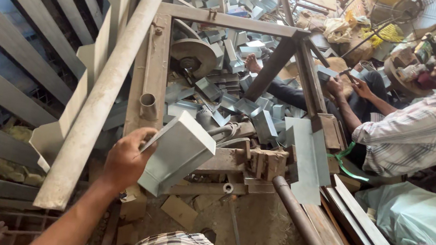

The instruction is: The person places metal sheets into a manual bending machine, pulls the lever to form the sides, and taps the corners with a hammer.

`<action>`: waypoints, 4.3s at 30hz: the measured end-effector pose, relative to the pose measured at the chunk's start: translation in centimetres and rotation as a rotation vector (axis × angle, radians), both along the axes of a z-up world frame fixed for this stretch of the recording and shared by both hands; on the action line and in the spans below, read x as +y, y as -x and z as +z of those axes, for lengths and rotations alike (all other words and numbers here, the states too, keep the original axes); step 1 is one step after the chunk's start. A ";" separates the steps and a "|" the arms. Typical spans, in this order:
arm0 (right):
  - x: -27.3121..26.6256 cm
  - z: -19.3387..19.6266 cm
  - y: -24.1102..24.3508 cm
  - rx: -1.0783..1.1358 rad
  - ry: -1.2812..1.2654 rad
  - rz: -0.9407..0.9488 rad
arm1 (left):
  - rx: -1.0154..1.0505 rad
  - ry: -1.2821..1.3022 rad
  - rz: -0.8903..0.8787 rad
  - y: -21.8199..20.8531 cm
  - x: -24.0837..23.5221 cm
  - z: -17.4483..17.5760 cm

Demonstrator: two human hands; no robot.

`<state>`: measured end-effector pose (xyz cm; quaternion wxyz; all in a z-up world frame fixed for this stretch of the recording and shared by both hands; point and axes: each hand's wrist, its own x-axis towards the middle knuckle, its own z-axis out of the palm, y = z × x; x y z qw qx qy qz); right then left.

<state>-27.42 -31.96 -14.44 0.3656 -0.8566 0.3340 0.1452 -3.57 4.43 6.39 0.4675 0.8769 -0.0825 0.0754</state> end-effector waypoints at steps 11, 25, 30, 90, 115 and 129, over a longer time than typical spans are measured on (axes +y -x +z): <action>5.5 5.5 -4.9 -0.253 -0.040 0.248 | 0.147 0.438 0.267 6.0 7.5 -1.9; 19.3 8.3 -16.8 -0.620 -0.058 0.373 | 0.192 0.927 0.498 12.1 13.2 -2.4; 21.4 6.8 -17.3 -0.506 -0.140 0.362 | 0.325 0.968 0.654 11.3 11.7 -1.1; 18.2 24.8 -8.5 -0.527 -0.767 0.510 | 0.265 -0.471 -0.538 8.6 5.7 8.8; 17.5 10.2 -7.2 -0.439 -0.677 0.000 | -0.045 0.423 0.061 10.6 8.7 3.6; 7.3 11.0 2.9 -0.770 -0.773 -0.318 | -0.367 0.503 0.081 -1.7 -7.1 -10.3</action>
